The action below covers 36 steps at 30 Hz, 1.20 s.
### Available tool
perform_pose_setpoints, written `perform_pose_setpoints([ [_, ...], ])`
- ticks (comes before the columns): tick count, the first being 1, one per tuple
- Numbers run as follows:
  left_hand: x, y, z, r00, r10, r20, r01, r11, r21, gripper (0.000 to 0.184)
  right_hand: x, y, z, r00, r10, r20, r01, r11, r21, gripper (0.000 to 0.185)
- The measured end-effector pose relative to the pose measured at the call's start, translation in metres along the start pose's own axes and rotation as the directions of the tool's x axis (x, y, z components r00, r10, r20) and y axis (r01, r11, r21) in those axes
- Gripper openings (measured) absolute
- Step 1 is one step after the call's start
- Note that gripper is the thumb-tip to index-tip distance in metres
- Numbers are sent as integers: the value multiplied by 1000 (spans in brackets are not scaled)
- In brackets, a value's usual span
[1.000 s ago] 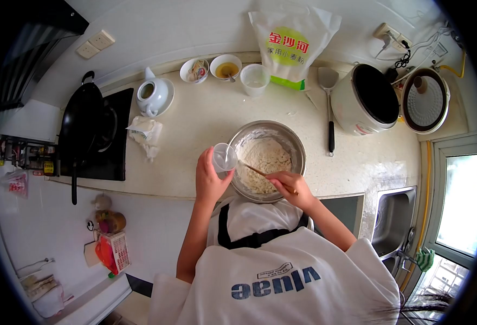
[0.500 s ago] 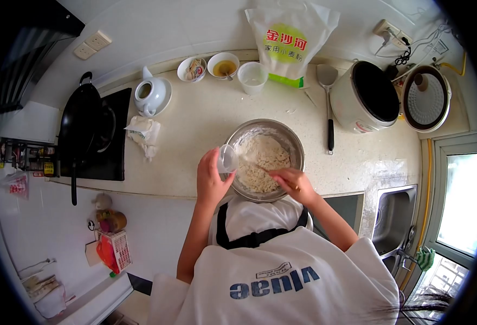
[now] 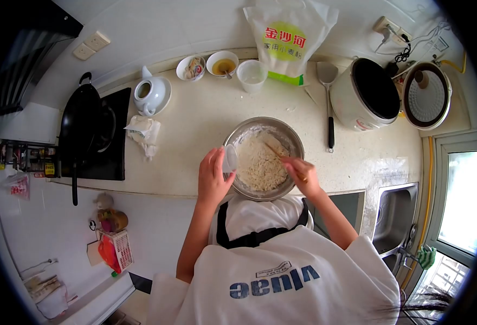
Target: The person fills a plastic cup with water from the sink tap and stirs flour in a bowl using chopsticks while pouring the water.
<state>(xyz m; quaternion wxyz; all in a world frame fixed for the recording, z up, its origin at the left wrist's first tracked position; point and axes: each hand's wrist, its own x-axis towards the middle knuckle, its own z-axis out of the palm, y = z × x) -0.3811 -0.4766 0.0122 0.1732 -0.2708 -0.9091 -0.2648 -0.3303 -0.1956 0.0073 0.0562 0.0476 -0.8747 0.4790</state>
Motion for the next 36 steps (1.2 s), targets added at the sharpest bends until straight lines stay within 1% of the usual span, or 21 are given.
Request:
perform_pose_setpoints([
  [3, 1, -1, 0, 1000, -22, 0, 22, 1000, -12, 86, -11, -19, 8, 982, -133, 136, 116, 985, 127, 16],
  [4, 1, -1, -1, 1000, -21, -3, 21, 1000, -12, 85, -14, -25, 8, 971, -174, 165, 151, 978, 144, 16],
  [7, 2, 0, -2, 1000, -15, 0, 15, 1000, -16, 85, -18, -39, 4, 931, -237, 279, 209, 970, 127, 16],
  [8, 2, 1, -2, 1000, -12, 8, 12, 1000, -17, 85, -19, -30, 4, 935, -210, 284, 179, 975, 134, 15],
  [11, 6, 1, -2, 1000, 5, 18, -5, 1000, -11, 85, -6, -13, -4, 983, -164, 83, 160, 986, 56, 15],
  [12, 5, 1, -2, 1000, 8, 22, -8, 1000, -6, 84, -4, -12, -12, 996, -54, 73, 48, 996, 74, 15],
  [15, 5, 1, -1, 1000, 18, 25, -18, 1000, 5, 84, 2, -10, -13, 997, -72, -35, 74, 996, 45, 16],
  [16, 6, 0, 0, 1000, 17, 24, -17, 1000, 1, 84, 0, -9, -8, 998, -47, -30, 48, 999, 15, 16],
  [19, 5, 0, 1, 1000, 2, 23, -1, 1000, -9, 84, -11, -16, 6, 972, -210, 108, 204, 977, 62, 15],
  [20, 5, 0, 0, 1000, -7, 21, 8, 1000, -13, 84, -17, -20, 8, 956, -238, 170, 228, 971, 73, 17],
  [23, 7, 2, -2, 1000, -22, 5, 22, 1000, -21, 85, -25, -44, 8, 931, -277, 237, 254, 960, 121, 19],
  [24, 7, 2, -2, 1000, -26, -1, 26, 999, -22, 85, -24, -42, 12, 905, -346, 247, 338, 938, 77, 19],
  [27, 7, 1, -2, 1000, -11, 8, 11, 1000, -23, 84, -13, -19, 16, 970, -162, 182, 153, 986, 63, 14],
  [28, 7, 1, -2, 1000, -8, 8, 9, 1000, -23, 86, -4, -15, 12, 977, -190, 100, 189, 982, 15, 14],
  [31, 5, 2, -4, 1000, -28, -3, 28, 999, -22, 88, 8, -19, -2, 999, 37, 11, -37, 998, 50, 15],
  [32, 4, 2, -4, 999, -43, -14, 43, 999, -28, 88, 9, -15, 0, 1000, -20, -21, 21, 999, 42, 14],
  [35, 4, 2, -2, 997, -57, -47, 56, 998, -25, 87, 10, -17, 13, 971, -236, -34, 236, 972, 16, 12],
  [36, 4, 1, -1, 997, -58, -58, 57, 998, -17, 86, 5, -16, 16, 972, -217, 85, 208, 973, 105, 13],
])
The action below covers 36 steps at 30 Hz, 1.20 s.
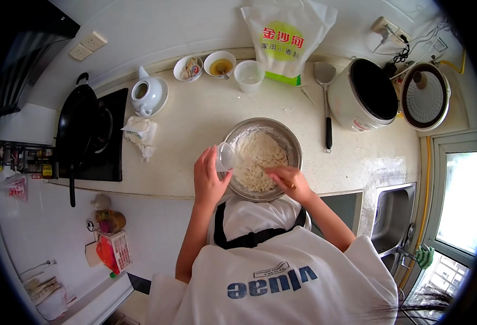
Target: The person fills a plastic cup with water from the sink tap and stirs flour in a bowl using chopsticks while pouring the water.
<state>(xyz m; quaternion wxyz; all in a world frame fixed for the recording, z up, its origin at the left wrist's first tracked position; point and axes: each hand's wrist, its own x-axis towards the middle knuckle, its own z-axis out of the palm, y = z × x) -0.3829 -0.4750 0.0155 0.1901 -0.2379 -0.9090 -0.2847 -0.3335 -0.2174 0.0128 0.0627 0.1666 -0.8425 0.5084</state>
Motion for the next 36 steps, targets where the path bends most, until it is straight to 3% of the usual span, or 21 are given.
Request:
perform_pose_setpoints([
  [3, -1, 0, 0, 996, -87, 9, 87, 996, 8, 84, -6, -16, -7, 978, 80, 191, -87, 996, 26, 15],
  [4, -2, 0, 0, 997, -75, 3, 75, 997, 3, 84, -5, -22, -9, 981, 70, 180, -81, 995, 54, 16],
  [7, -2, -2, -1, 999, -49, -10, 49, 999, -5, 83, -8, -11, -2, 991, 59, 119, -65, 997, 52, 15],
  [10, -2, -1, -1, 999, -50, -13, 50, 999, -10, 83, -2, -6, -12, 977, 164, -135, -162, 987, 22, 15],
  [13, -5, 1, -3, 998, -63, -10, 63, 998, -17, 83, 1, -27, -25, 921, 339, -194, -356, 933, -57, 15],
  [17, -5, 0, 0, 999, -52, -7, 52, 998, -37, 83, -14, -22, 6, 994, 62, -85, -82, 963, -257, 17],
  [18, -6, -1, 0, 999, -42, -8, 42, 998, -42, 84, -17, -24, 13, 999, 33, 19, -29, 981, -189, 18],
  [21, -2, 1, -2, 999, -50, -9, 50, 998, -31, 83, -14, -41, 5, 996, 66, 62, -60, 995, -83, 17],
  [25, -3, -1, -3, 997, -63, -37, 62, 998, -32, 83, -9, -15, -5, 969, 164, -183, -188, 975, -122, 16],
  [26, -5, -2, -2, 998, -56, -37, 55, 998, -26, 83, -7, -12, -5, 962, 209, -176, -226, 970, -83, 15],
  [30, -7, -3, -3, 998, -55, -7, 55, 998, -18, 82, -15, -13, 6, 995, 70, 65, -73, 996, 41, 15],
  [33, -6, -5, -5, 999, -33, 7, 33, 999, -1, 85, -18, -19, 1, 992, 127, -9, -126, 989, 72, 15],
  [36, -3, -5, -5, 999, -44, 6, 44, 999, 23, 85, -12, -9, 4, 973, 204, -111, -208, 978, -25, 15],
])
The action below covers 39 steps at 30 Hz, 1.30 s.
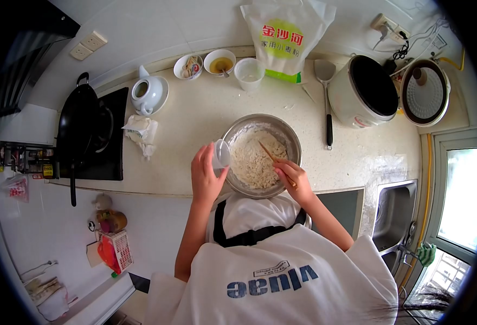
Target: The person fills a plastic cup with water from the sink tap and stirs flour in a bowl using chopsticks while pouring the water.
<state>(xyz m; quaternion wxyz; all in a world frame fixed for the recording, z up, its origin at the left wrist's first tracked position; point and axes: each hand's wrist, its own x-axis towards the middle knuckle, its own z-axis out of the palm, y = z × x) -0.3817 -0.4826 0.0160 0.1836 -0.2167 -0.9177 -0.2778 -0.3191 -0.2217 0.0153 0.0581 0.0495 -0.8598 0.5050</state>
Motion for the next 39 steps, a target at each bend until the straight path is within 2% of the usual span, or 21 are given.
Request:
perform_pose_setpoints([
  [3, 3, -2, 0, 999, 31, 14, -32, 999, 17, 86, -4, -4, 2, 980, -133, 148, 131, 991, 21, 15],
  [6, 5, -3, -1, 997, 68, 28, -70, 997, 42, 87, -8, -15, -8, 968, -128, 215, 108, 989, 104, 12],
  [9, 8, 1, -2, 997, 74, 38, -76, 996, 47, 87, -6, -29, -12, 932, -81, 353, 39, 992, 124, 15],
  [12, 9, 0, 1, 995, 91, 46, -94, 994, 53, 88, -2, -11, -1, 953, -105, 285, 70, 989, 129, 15],
  [15, 9, 1, 0, 996, 73, 45, -76, 995, 68, 88, 6, -8, -7, 993, -104, 60, 103, 995, 16, 14],
  [16, 8, 0, 0, 998, 57, 36, -58, 997, 55, 88, 7, -6, -7, 999, -53, 2, 53, 995, 88, 15],
  [19, 5, 0, 3, 1000, 18, 18, -19, 1000, 14, 89, 10, -1, 1, 993, -114, -23, 114, 993, -13, 14],
  [23, 6, -1, 0, 1000, 0, 15, 0, 1000, -3, 88, 2, -7, 0, 962, -170, 214, 147, 982, 120, 15],
  [24, 6, 0, 0, 1000, -4, 16, 4, 1000, -6, 88, 2, -10, -4, 959, -205, 196, 182, 975, 129, 16],
  [27, 6, -1, -1, 1000, -10, 11, 10, 1000, -20, 87, 8, -28, -17, 929, -165, 330, 105, 976, 193, 15],
  [30, 6, -3, 1, 1000, 3, 6, -3, 1000, -4, 87, 15, -9, -1, 969, -90, 231, 62, 990, 129, 13],
  [33, 9, -1, -2, 1000, 19, 2, -19, 1000, -8, 87, 22, -1, -2, 994, -102, 30, 100, 993, 65, 12],
  [34, 8, -1, -3, 1000, 12, 5, -12, 1000, -2, 87, 21, -2, -4, 1000, -11, 14, 10, 996, 89, 11],
  [37, 7, 0, -4, 1000, 6, 8, -6, 1000, 7, 86, 17, 0, 4, 997, -63, -51, 62, 998, -11, 11],
  [38, 7, 0, -4, 1000, 6, 4, -6, 1000, 9, 84, 15, 2, 10, 990, -128, -55, 126, 991, -47, 12],
  [39, 6, 0, -4, 1000, 6, 0, -6, 1000, 14, 82, 12, 2, 10, 992, -124, 24, 124, 992, 15, 12],
])
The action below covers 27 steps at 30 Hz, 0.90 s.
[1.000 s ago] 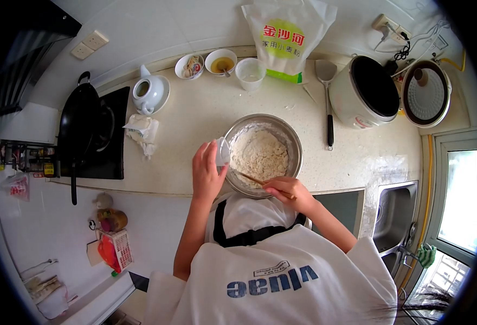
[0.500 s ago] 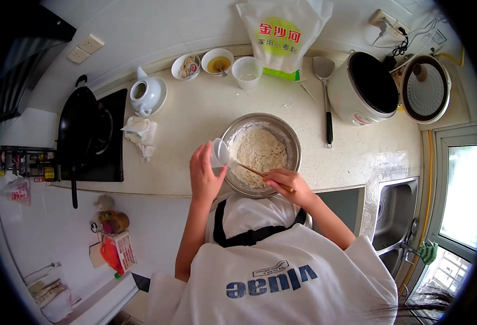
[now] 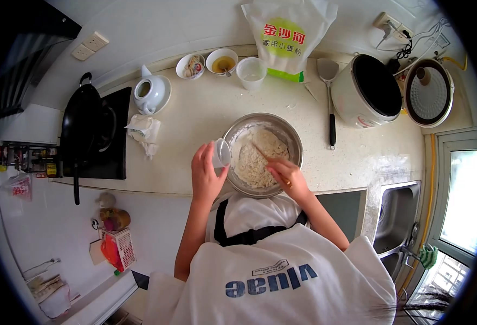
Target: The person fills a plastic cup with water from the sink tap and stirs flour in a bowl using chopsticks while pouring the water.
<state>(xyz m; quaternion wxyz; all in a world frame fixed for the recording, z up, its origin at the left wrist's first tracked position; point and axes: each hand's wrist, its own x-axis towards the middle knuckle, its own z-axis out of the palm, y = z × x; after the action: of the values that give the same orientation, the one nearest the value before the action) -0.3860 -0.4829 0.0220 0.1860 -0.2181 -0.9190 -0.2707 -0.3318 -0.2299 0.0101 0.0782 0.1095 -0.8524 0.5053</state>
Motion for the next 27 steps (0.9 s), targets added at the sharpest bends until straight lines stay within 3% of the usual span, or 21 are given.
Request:
perform_pose_setpoints([
  [3, 1, -1, -2, 1000, 16, 26, -16, 1000, 6, 83, -7, -10, -7, 981, 42, 191, -66, 990, 123, 14],
  [6, 4, 2, -5, 998, 43, 39, -45, 998, 43, 83, -6, -18, -20, 990, -13, 140, -14, 981, 194, 14],
  [9, 5, 4, -4, 996, 74, 42, -76, 995, 60, 83, -3, -17, -19, 957, -5, 291, -44, 986, 161, 15],
  [12, 6, 4, -2, 995, 84, 49, -89, 991, 102, 84, 6, -14, -15, 970, 103, 220, -134, 982, 130, 15],
  [15, 5, 4, -2, 991, 114, 64, -122, 984, 132, 84, 15, -8, -6, 999, -33, -40, 35, 998, 52, 15],
  [18, 6, 7, -5, 985, 150, 85, -161, 977, 142, 84, 17, -6, -6, 997, -65, -30, 66, 996, 62, 16],
  [21, 7, 7, -5, 988, 132, 81, -142, 981, 134, 84, 7, -18, -21, 950, 49, 308, -91, 988, 124, 16],
  [27, 5, 5, -4, 998, 39, 58, -42, 998, 54, 84, 3, -3, -14, 980, 118, 159, -144, 976, 164, 12],
])
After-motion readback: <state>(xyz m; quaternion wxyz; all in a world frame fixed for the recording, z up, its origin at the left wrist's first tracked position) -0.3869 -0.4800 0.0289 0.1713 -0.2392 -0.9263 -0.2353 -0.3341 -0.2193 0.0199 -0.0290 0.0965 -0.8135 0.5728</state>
